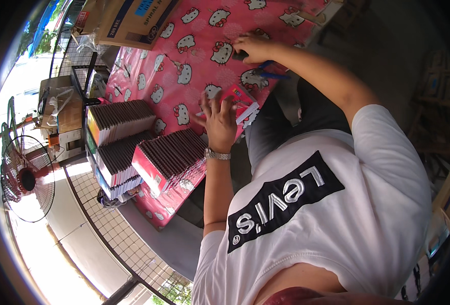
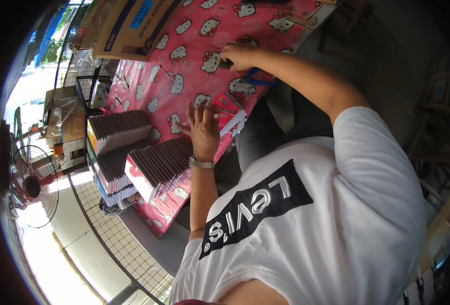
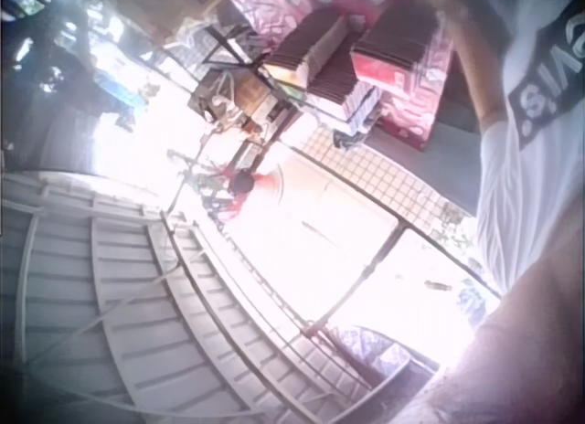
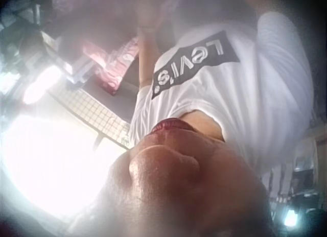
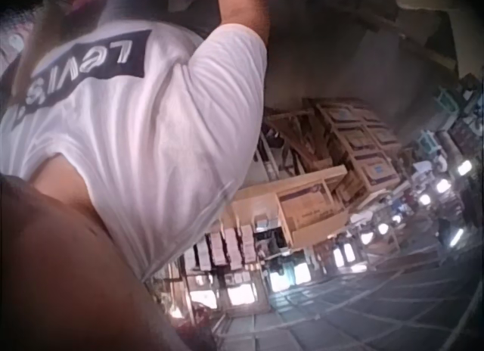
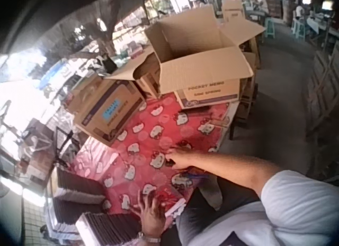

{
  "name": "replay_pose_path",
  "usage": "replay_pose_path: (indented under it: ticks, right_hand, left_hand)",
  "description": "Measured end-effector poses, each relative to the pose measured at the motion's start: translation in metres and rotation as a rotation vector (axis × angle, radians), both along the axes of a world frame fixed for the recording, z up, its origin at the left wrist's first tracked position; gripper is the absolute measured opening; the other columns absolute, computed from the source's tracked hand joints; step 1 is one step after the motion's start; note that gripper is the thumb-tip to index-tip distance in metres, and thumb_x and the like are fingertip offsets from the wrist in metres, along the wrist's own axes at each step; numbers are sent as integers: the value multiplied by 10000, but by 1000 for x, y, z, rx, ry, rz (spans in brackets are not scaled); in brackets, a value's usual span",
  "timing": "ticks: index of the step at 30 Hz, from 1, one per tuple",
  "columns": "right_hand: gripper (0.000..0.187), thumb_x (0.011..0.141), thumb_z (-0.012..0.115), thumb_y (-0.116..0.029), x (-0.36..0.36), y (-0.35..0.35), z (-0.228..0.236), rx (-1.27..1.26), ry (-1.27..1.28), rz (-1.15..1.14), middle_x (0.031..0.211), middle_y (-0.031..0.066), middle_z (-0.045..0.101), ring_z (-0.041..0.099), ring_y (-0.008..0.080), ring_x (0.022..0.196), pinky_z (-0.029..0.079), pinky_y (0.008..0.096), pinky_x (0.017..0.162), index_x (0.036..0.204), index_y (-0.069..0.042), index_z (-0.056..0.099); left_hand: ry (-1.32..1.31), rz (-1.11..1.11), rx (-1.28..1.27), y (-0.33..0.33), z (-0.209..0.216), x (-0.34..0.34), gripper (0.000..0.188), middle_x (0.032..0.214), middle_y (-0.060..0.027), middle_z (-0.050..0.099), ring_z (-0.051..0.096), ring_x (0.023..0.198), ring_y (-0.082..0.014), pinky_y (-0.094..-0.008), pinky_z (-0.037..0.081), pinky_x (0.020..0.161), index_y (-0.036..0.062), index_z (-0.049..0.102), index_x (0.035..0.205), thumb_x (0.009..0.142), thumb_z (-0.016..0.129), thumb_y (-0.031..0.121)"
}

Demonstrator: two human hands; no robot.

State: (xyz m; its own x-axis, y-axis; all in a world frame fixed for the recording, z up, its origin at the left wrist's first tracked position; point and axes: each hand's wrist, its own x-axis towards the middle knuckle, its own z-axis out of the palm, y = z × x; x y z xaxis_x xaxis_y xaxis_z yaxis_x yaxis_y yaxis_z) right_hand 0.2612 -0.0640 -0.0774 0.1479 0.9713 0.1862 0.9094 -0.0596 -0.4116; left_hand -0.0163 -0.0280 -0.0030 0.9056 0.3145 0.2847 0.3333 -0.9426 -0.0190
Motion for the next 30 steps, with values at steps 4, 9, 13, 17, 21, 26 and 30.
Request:
replay_pose_path:
  ticks: [4, 9, 13, 17, 21, 26, 30]
  right_hand:
    - [370, 767, 724, -255, -42, -16, 51, -306, 1130, 486, 1047, 87, 686, 599, 194, 1060, 451, 313, 914, 1077, -55, 695]
    - [384, 764, 684, -212, -45, -28, 62, -495, 1183, 423, 998, 44, 646, 570, 128, 947, 436, 289, 859, 1088, -7, 676]
    - [388, 765, 695, -259, -47, -36, 55, -349, 1296, 467, 1005, 30, 592, 545, 137, 939, 419, 276, 839, 1073, -25, 676]
    - [429, 730, 735, -187, -42, -33, 54, -378, 1366, 394, 1237, 86, 543, 533, 209, 1127, 417, 309, 972, 1112, -3, 677]
    - [424, 741, 715, -175, -44, -25, 56, -472, 1126, 408, 1246, 96, 546, 559, 188, 1067, 459, 320, 868, 1130, -17, 658]
    - [428, 752, 705, -175, -51, -22, 67, -416, 1102, 428, 1266, 99, 548, 563, 189, 1076, 459, 322, 881, 1148, -25, 649]
    - [456, 744, 735, -175, -50, -12, 54, -373, 1288, 483, 1271, 100, 546, 529, 206, 1168, 415, 331, 985, 1168, -29, 650]
  left_hand:
    - [-107, 61, -184, 5, -22, -18, 368, 1189, -118, 552, 466, 1152, -394, -523, 363, 973, 100, 547, 1176, 858, 696, 211]
    - [-118, 59, -253, 5, -28, -14, 368, 1151, -102, 556, 492, 1115, -351, -525, 366, 921, 121, 575, 1128, 816, 723, 248]
    - [-158, 42, -252, 0, -25, -4, 393, 1109, -113, 564, 503, 1082, -343, -513, 370, 913, 108, 573, 1127, 798, 738, 247]
    - [-181, 49, -284, 0, -24, -1, 410, 1102, -111, 567, 505, 1080, -344, -509, 370, 921, 92, 570, 1124, 785, 743, 245]
    - [-178, 49, -322, -1, -19, -3, 403, 1096, -123, 588, 517, 1075, -354, -488, 378, 947, 51, 562, 1125, 784, 733, 180]
    - [-294, 13, -408, 22, -20, -16, 368, 1041, -120, 598, 533, 1036, -341, -471, 389, 953, 73, 575, 1117, 767, 690, 63]
    - [-269, -4, -425, 37, -14, -20, 293, 1024, -128, 590, 556, 995, -317, -415, 470, 825, 50, 606, 1084, 798, 662, 28]
